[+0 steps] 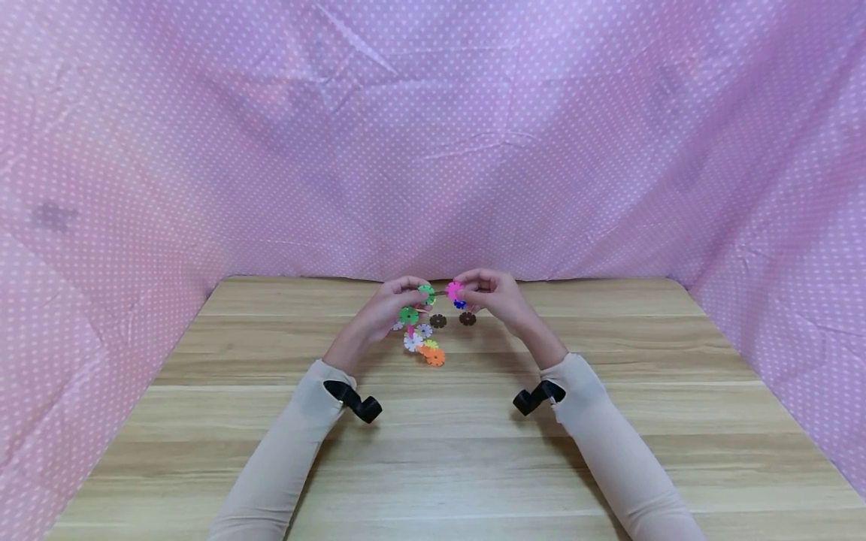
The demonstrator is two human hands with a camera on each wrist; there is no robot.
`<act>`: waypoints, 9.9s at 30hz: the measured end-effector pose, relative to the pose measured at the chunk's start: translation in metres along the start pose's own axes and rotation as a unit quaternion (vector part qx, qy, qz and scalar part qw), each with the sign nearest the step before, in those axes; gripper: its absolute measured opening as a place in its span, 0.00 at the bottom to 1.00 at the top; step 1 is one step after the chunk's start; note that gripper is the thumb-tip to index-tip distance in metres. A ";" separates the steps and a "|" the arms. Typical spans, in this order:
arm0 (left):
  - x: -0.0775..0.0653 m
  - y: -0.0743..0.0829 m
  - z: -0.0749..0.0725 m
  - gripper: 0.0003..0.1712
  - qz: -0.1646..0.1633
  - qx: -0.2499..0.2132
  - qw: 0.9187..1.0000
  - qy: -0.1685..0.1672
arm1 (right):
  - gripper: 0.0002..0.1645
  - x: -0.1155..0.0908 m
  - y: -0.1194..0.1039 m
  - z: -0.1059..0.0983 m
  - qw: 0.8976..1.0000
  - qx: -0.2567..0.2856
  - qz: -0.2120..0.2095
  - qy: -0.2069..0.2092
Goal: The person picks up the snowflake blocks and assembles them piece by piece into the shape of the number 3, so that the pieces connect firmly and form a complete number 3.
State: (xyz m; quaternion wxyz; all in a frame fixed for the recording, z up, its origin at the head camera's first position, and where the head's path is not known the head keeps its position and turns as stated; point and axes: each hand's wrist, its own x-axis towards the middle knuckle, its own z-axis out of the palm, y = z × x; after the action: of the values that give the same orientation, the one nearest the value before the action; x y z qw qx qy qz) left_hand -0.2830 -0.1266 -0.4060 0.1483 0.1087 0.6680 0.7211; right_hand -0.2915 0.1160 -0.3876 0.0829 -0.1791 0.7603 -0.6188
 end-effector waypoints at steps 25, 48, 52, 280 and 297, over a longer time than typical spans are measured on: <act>0.002 -0.004 0.006 0.19 -0.034 0.067 0.997 0.005 | 0.13 0.002 0.004 0.008 1.000 -0.005 -0.026 0.005; -0.004 -0.001 0.008 0.17 -0.005 0.130 0.991 -0.004 | 0.12 -0.001 0.005 0.006 0.998 -0.043 -0.048 -0.024; -0.004 -0.002 0.010 0.17 0.011 0.124 0.992 -0.006 | 0.12 0.000 0.007 0.007 0.998 -0.033 -0.059 -0.013; -0.001 -0.003 0.005 0.10 -0.017 0.090 0.996 0.023 | 0.19 0.003 0.046 -0.099 0.953 -0.289 0.014 -0.090; 0.000 -0.005 0.007 0.11 -0.021 0.095 0.995 0.026 | 0.18 0.011 0.061 -0.108 0.951 -0.286 0.030 -0.118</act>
State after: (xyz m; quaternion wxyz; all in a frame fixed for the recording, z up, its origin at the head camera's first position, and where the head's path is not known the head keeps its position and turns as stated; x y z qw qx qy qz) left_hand -0.2805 -0.1194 -0.4102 0.1351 0.0899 0.7388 0.6541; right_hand -0.3500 0.2209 -0.4214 0.1362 -0.2439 0.8952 -0.3474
